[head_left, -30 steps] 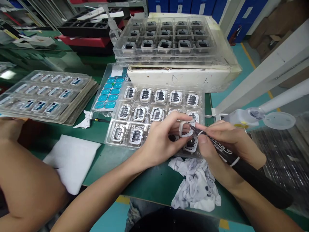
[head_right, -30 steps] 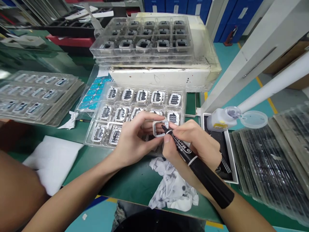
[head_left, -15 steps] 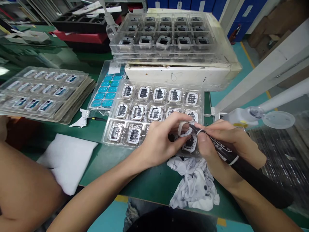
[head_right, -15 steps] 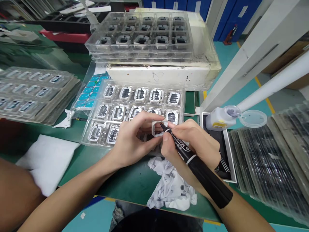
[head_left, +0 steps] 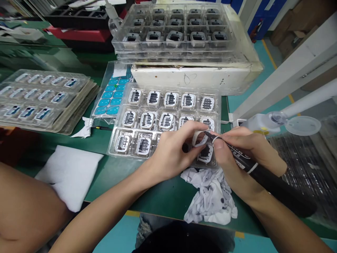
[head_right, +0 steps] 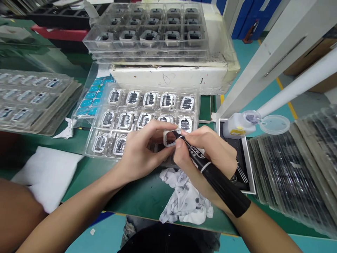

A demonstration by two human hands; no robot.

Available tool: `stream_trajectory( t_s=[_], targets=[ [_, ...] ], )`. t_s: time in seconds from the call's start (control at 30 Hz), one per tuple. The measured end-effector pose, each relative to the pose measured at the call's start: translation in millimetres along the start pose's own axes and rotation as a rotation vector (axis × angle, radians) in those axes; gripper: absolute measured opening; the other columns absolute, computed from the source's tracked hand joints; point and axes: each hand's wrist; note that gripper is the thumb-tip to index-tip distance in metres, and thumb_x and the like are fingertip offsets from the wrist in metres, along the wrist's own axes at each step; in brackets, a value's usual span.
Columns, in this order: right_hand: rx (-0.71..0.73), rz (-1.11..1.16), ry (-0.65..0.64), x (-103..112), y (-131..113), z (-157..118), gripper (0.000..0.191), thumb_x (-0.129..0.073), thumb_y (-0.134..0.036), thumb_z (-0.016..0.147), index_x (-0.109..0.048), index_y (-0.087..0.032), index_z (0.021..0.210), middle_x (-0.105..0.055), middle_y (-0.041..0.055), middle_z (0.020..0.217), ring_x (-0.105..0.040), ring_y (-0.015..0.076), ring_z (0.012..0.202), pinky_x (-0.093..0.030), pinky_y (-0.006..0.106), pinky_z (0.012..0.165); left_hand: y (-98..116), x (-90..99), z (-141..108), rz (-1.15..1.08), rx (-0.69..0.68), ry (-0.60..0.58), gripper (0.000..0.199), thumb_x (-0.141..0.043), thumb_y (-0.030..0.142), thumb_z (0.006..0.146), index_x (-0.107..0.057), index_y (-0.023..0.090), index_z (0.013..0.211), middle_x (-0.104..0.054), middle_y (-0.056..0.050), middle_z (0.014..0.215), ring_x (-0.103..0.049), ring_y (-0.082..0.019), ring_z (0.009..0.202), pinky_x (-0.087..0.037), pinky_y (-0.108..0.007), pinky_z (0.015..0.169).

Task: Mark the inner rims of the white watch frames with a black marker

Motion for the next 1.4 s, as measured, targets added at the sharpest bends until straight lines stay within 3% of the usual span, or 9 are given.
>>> stream_trajectory(
  t_s=[0.27,0.6,1.03,1.13,1.27,1.4],
  targets=[
    [0.101,-0.044,0.017,-1.3,-0.7,-2.9,0.023,-0.085,-0.009,0.100,-0.078,-0.030,0.108,-0.082,0.0015,0.092,-0.080,0.0241,0.078,-0.067,0.040,0.067,-0.8,-5.3,-6.3,0.097,-0.101,0.077,0.037,-0.081,0.018,0.108,-0.072,0.025,0.143,-0.081,0.003,0.091,-0.073,-0.009,0.070,-0.058,-0.017,0.065],
    [0.176,-0.003,0.033,-4.3,4.9,-2.4,0.030,-0.086,-0.004,0.096,-0.080,-0.027,0.115,-0.084,0.0032,0.094,-0.082,0.0237,0.077,-0.069,0.038,0.063,4.4,-2.7,-4.5,0.012,-0.029,0.058,0.034,-0.083,0.019,0.106,-0.072,0.024,0.138,-0.085,0.002,0.092,-0.079,-0.011,0.074,-0.062,-0.020,0.065],
    [0.089,0.024,0.041,-4.3,1.4,-2.1,0.025,-0.082,-0.010,0.103,-0.080,-0.032,0.115,-0.086,-0.0012,0.095,-0.084,0.0216,0.079,-0.072,0.036,0.066,6.5,-1.3,-4.5,-0.034,-0.001,0.046,0.033,-0.086,0.024,0.107,-0.074,0.025,0.138,-0.088,0.000,0.098,-0.085,-0.014,0.081,-0.070,-0.023,0.074],
    [0.050,0.036,0.035,-3.1,-0.1,-2.8,0.021,-0.082,-0.013,0.105,-0.079,-0.034,0.108,-0.086,-0.0029,0.093,-0.083,0.0218,0.076,-0.071,0.036,0.062,6.4,1.5,-3.4,-0.072,0.043,0.023,0.032,-0.087,0.024,0.106,-0.075,0.024,0.135,-0.087,0.000,0.094,-0.086,-0.016,0.082,-0.072,-0.023,0.074],
    [0.022,0.033,0.045,-1.7,-1.8,-4.2,0.022,-0.080,-0.014,0.107,-0.079,-0.036,0.113,-0.087,-0.0011,0.097,-0.086,0.0245,0.082,-0.073,0.040,0.064,7.1,5.3,2.0,-0.271,0.166,-0.002,0.043,-0.099,0.024,0.095,-0.075,0.023,0.131,-0.090,-0.002,0.103,-0.092,-0.021,0.097,-0.079,-0.027,0.088],
    [0.053,0.022,0.077,-0.7,-3.3,-3.3,0.021,-0.082,-0.015,0.105,-0.078,-0.034,0.112,-0.086,-0.0020,0.095,-0.083,0.0216,0.074,-0.070,0.038,0.059,8.4,8.3,9.0,-0.432,0.252,-0.036,0.051,-0.106,0.025,0.088,-0.074,0.023,0.126,-0.089,-0.002,0.099,-0.093,-0.021,0.096,-0.079,-0.025,0.085]
  ],
)
Point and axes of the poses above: each hand's wrist, its own z-axis towards the middle knuckle, its own x-axis out of the back of the hand, y = z × x
